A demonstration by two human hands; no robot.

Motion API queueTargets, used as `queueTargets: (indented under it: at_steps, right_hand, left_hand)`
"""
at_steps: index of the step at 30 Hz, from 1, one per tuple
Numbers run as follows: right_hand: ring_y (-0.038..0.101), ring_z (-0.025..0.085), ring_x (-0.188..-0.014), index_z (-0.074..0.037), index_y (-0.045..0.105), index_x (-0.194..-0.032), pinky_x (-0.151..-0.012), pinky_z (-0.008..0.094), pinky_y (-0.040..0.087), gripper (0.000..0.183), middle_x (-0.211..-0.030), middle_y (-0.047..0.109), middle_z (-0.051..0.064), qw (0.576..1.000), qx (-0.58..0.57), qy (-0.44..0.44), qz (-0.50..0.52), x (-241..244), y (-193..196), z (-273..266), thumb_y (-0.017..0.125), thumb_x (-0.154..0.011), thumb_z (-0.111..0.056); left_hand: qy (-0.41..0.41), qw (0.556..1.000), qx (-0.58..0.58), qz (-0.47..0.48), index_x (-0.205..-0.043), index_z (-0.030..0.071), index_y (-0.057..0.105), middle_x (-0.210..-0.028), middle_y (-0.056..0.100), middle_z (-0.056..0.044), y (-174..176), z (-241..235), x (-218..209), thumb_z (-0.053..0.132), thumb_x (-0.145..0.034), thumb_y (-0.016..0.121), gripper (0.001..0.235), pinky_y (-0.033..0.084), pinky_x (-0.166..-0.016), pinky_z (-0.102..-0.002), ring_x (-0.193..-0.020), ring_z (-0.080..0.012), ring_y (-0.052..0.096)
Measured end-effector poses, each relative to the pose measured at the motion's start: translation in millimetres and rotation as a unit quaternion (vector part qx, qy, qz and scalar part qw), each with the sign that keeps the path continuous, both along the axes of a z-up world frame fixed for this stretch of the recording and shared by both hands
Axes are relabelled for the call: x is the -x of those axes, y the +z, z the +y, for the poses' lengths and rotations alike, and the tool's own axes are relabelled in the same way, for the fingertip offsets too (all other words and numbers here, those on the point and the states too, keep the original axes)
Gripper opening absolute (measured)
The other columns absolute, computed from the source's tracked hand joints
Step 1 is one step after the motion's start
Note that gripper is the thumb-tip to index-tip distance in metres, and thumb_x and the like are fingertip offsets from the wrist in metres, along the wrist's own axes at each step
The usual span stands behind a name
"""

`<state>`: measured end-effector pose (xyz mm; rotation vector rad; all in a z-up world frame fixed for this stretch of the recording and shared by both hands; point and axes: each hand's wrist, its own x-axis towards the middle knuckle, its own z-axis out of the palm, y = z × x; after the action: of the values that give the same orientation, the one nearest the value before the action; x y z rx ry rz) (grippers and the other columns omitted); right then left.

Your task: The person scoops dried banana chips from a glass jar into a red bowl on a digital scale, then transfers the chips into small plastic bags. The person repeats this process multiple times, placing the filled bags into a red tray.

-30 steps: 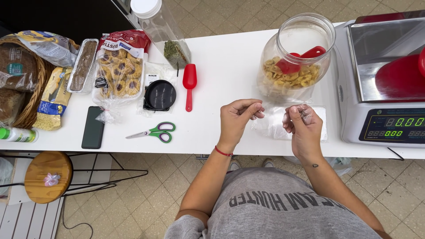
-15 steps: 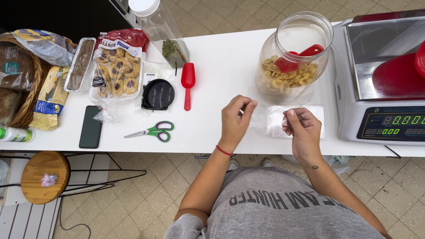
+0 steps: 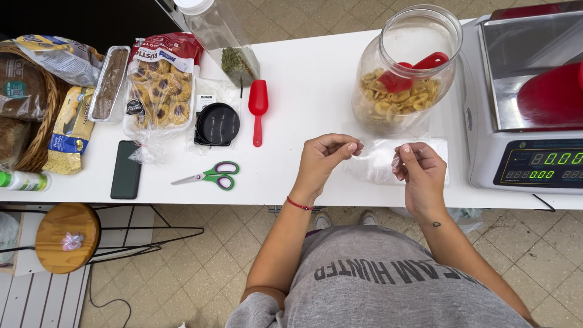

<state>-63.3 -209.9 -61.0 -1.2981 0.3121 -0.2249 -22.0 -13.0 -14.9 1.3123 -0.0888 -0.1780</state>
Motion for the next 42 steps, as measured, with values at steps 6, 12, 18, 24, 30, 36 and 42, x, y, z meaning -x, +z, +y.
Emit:
queueTargets:
  at_steps: [6,12,18,24,30,36,42]
  right_hand:
    - [0.061,0.014,-0.064,-0.005,0.066,-0.103,-0.052,0.019,0.046,0.012,-0.073,0.063,0.011,1.000,-0.008,0.015,0.005,2,2,4,0.066,-0.106,-0.017]
    - [0.060,0.012,-0.062,-0.009,0.063,-0.104,-0.052,0.017,0.045,0.009,-0.072,0.062,0.007,1.000,-0.002,-0.021,0.003,4,3,-9,0.064,-0.109,-0.016]
    - [0.059,0.010,-0.068,-0.015,0.063,-0.105,-0.057,0.020,0.044,0.005,-0.082,0.064,0.002,0.997,-0.002,-0.071,0.011,17,-1,-52,0.064,-0.110,-0.016]
    - [0.056,0.012,-0.066,-0.012,0.062,-0.104,-0.058,0.022,0.040,0.010,-0.076,0.058,0.003,0.994,0.008,-0.099,0.044,34,-16,-66,0.066,-0.109,-0.021]
    - [0.061,0.012,-0.062,-0.006,0.063,-0.105,-0.050,0.017,0.046,0.009,-0.075,0.062,0.007,0.993,0.049,-0.104,0.040,38,-58,-59,0.061,-0.113,-0.012]
    - [0.062,0.013,-0.063,-0.003,0.064,-0.105,-0.050,0.018,0.045,0.012,-0.076,0.061,0.010,0.993,0.071,-0.096,0.022,38,-66,-56,0.065,-0.111,-0.013]
    - [0.061,0.014,-0.062,-0.002,0.064,-0.107,-0.049,0.019,0.046,0.011,-0.075,0.060,0.011,0.994,0.056,-0.091,0.021,38,-71,-63,0.065,-0.111,-0.013]
  left_hand:
    - [0.054,0.996,-0.067,-0.030,-0.089,0.005,0.075,-0.071,0.073,-0.008,-25,0,-5,0.017,-0.089,0.082,0.014,0.052,-0.057,-0.019,-0.065,-0.0105,0.068]
    - [0.061,0.985,-0.144,-0.077,-0.080,0.007,0.070,-0.066,0.071,-0.008,-32,-7,-3,0.026,-0.080,0.089,0.027,0.048,-0.052,-0.019,-0.059,-0.0111,0.068]
    - [-0.020,0.952,-0.304,-0.015,-0.096,0.013,0.076,-0.086,0.077,0.002,-26,-2,-5,0.037,-0.094,0.066,0.027,0.054,-0.066,-0.024,-0.069,-0.0098,0.071]
    - [-0.088,0.886,-0.441,-0.108,-0.099,0.015,0.075,-0.088,0.079,0.000,-76,-19,-6,0.016,-0.094,0.064,0.013,0.055,-0.071,-0.035,-0.078,-0.0198,0.073]
    - [-0.111,0.854,-0.506,-0.048,-0.087,0.001,0.072,-0.072,0.074,-0.017,-7,-36,-13,0.029,-0.089,0.073,0.028,0.059,-0.058,-0.039,-0.066,-0.0309,0.074]
    - [-0.091,0.845,-0.521,-0.080,-0.084,0.001,0.069,-0.067,0.071,-0.014,-3,-55,-11,0.016,-0.091,0.069,0.016,0.057,-0.056,-0.038,-0.062,-0.0300,0.073]
    - [-0.092,0.839,-0.529,-0.087,-0.087,0.009,0.072,-0.069,0.071,-0.007,-74,-46,-18,0.015,-0.095,0.063,0.013,0.057,-0.060,-0.036,-0.065,-0.0274,0.073]
